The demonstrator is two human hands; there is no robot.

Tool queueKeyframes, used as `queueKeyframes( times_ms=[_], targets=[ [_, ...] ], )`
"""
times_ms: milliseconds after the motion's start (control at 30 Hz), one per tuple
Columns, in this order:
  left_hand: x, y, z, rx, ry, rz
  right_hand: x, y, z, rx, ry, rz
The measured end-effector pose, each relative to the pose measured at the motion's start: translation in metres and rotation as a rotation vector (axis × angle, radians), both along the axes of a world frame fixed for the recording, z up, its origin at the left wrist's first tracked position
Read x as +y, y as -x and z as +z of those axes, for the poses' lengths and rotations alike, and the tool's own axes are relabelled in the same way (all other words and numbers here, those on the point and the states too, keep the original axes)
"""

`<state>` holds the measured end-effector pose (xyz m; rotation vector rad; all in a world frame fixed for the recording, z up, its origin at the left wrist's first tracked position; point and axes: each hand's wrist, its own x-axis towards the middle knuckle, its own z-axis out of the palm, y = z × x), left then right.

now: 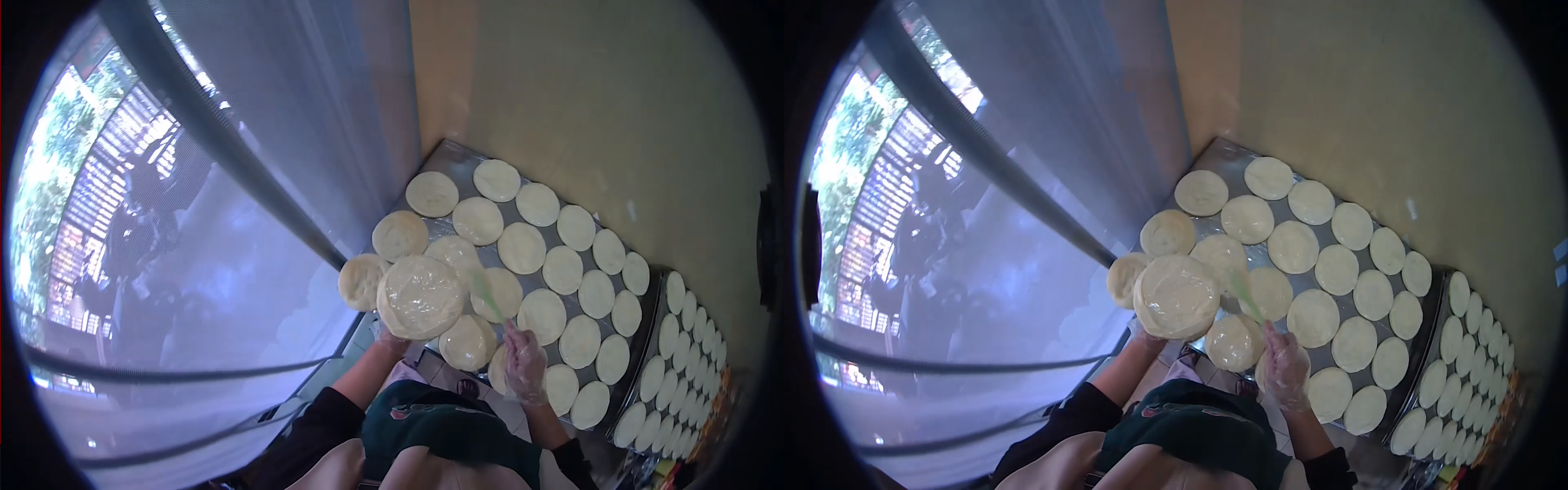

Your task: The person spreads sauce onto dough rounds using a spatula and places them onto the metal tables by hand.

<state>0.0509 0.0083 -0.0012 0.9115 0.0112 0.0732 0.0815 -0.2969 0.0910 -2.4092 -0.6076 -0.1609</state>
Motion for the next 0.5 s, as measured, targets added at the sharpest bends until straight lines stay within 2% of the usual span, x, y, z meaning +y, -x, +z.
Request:
queueKeyframes(
  times_ms=[200,267,333,400,467,500],
  targets=[
    [0.068,-0.095,-0.01,-0.039,-0.133,-0.047,0.042,-0.021,0.012,0.024,-0.226,-0.25],
    [0.075,-0.12,-0.012,-0.068,-0.18,-0.069,0.045,-0.014,0.015,0.038,-0.194,-0.317],
    [0.084,-0.169,-0.032,-0.136,-0.153,-0.079,0.043,-0.009,0.013,0.041,-0.16,-0.375],
    [0.089,-0.226,-0.065,-0.191,-0.121,-0.09,0.038,0.0,0.007,0.088,-0.261,-0.442],
    [0.089,-0.282,-0.098,-0.071,0.648,-0.127,0.028,0.01,-0.003,0.174,-0.303,-0.527],
    [0.09,-0.302,-0.105,-0.07,0.658,-0.143,0.025,0.013,-0.006,0.266,-0.355,-0.589]
  ],
)
